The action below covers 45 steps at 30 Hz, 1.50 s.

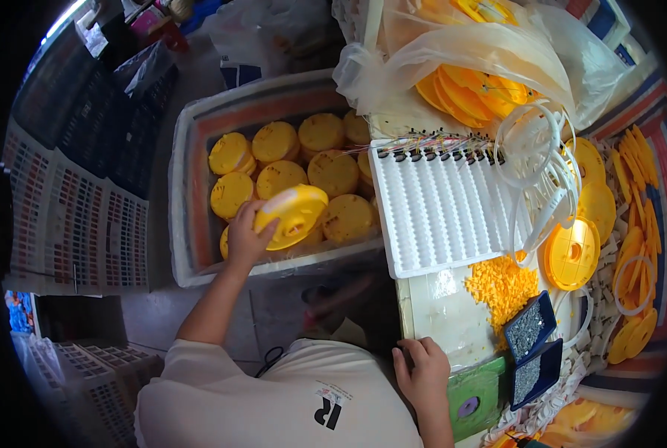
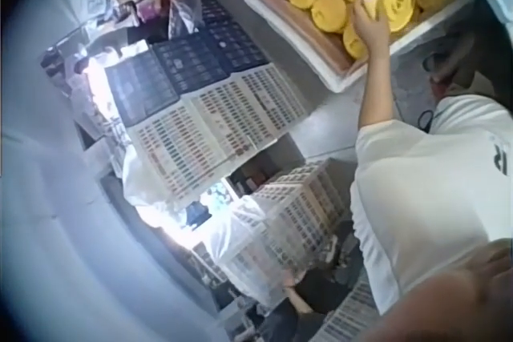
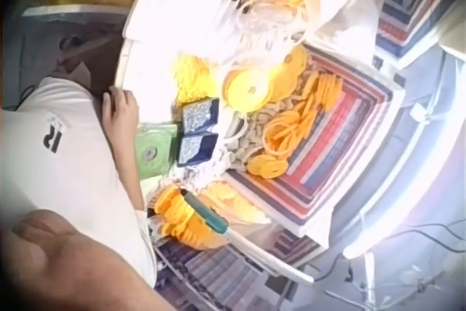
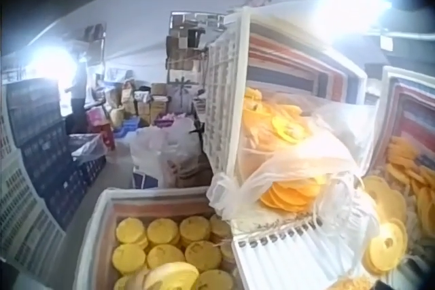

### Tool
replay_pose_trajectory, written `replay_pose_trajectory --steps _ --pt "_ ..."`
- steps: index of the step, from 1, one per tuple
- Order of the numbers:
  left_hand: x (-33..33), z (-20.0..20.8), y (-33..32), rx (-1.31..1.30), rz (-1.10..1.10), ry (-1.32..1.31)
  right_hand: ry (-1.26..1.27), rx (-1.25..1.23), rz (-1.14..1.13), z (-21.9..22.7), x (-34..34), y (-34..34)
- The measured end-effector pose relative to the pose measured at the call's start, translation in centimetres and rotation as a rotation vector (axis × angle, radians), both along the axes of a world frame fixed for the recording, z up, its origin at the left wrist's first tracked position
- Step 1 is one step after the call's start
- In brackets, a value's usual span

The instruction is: Assembling yellow plastic toy components by inserting small screws and using a pneumatic screwdriver.

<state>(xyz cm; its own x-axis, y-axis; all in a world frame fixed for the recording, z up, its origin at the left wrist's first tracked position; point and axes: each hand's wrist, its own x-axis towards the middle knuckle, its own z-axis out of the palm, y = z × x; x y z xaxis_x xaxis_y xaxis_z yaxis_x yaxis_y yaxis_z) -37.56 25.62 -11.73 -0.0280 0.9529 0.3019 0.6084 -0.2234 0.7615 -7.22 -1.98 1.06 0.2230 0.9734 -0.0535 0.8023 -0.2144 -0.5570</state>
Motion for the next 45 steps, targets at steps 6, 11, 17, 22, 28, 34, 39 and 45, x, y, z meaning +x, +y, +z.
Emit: replay_pose_trajectory --steps 6,11,17,22,28,34,39,45 --pt "1.1 3.1 0.8 0.465 -0.448 0.291 -0.010 -0.013 -0.119 0.0 -0.7 1.2" --pt "2.4 2.4 -0.4 0.530 -0.592 0.247 0.031 -0.018 -0.132 0.0 -0.5 1.5" --pt "2.8 -1.6 -5.7 0.477 -0.822 0.263 0.011 -0.084 -0.175 0.0 -0.6 2.2" --pt "2.6 -3.3 -7.4 0.500 -0.790 0.303 -0.003 -0.066 -0.174 -0.3 -0.6 2.2" --pt "2.6 -3.9 -8.3 0.509 -0.788 0.303 0.038 -0.076 -0.195 -0.7 -0.6 2.0" --pt "2.4 -4.5 -8.4 0.500 -0.778 0.292 0.038 -0.076 -0.197 -0.6 -0.7 2.2" --pt "2.5 -4.0 -8.3 0.485 -0.786 0.278 0.020 -0.077 -0.223 -0.9 -0.5 2.0" --pt "2.6 -3.9 -7.7 0.464 -0.765 0.272 0.006 -0.076 -0.214 -0.6 -0.6 2.4"
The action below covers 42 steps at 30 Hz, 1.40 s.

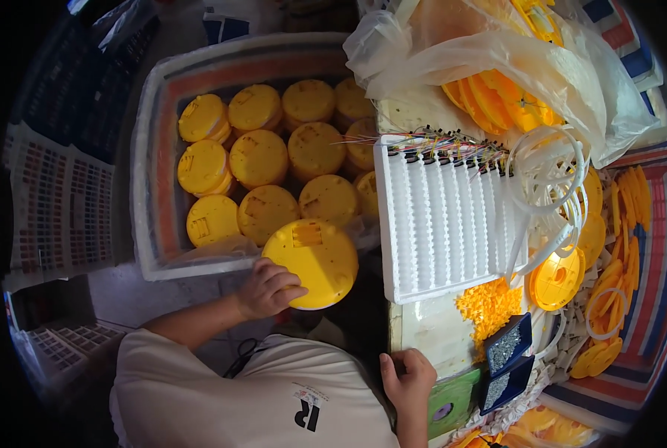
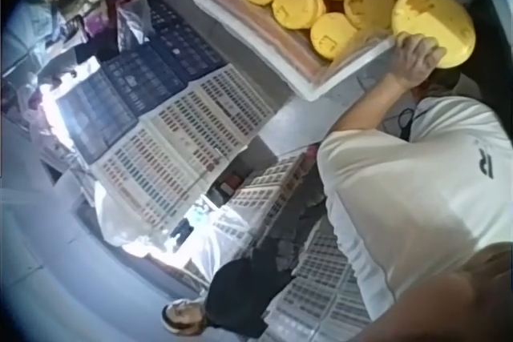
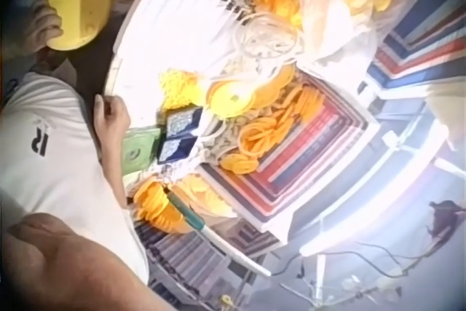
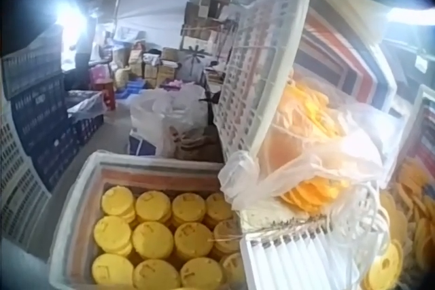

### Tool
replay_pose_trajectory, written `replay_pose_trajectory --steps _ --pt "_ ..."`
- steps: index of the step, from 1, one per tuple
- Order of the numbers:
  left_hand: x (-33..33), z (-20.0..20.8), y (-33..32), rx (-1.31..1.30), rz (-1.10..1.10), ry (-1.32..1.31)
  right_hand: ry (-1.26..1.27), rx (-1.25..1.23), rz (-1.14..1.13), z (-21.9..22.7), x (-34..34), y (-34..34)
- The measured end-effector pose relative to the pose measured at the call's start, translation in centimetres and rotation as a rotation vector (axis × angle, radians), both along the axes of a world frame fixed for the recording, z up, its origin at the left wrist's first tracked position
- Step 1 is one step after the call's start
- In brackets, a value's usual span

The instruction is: Assembling yellow plastic toy components by inserting small screws and using a pneumatic screwdriver.

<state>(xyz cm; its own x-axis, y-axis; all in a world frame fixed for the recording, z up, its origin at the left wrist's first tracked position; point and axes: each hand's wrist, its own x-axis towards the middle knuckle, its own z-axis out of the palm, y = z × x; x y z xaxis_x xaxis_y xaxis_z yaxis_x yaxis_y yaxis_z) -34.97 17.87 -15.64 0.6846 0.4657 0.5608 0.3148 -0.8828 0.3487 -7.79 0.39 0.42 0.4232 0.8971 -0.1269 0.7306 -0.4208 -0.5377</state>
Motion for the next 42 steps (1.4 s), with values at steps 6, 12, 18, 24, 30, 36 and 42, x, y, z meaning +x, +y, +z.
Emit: replay_pose_trajectory --steps 6,12,18,24,30,36,42 --pt "2.7 -2.5 8.5 -0.466 0.555 -0.316 0.035 -0.046 -0.057 -0.4 0.2 -0.4" --pt "13.5 -9.7 18.7 -1.191 0.552 -0.279 -0.011 0.013 -0.015 -1.1 0.4 -1.3" --pt "25.6 -18.2 15.0 -1.270 0.193 -0.097 0.012 -0.031 -0.082 -1.3 0.5 -1.8" --pt "17.1 -32.0 18.2 -1.175 0.313 -0.080 0.146 0.052 0.191 -1.8 0.6 -0.6" --pt "16.6 -5.4 14.0 -1.118 0.555 -0.595 0.029 0.033 -0.029 -1.7 1.5 -1.9" --pt "10.2 3.0 9.6 -0.763 0.371 -1.007 -0.073 0.059 0.126 4.5 0.3 -0.4" --pt "13.2 12.1 10.2 -0.481 0.072 -0.913 -0.338 0.642 0.587 16.9 2.2 1.3"
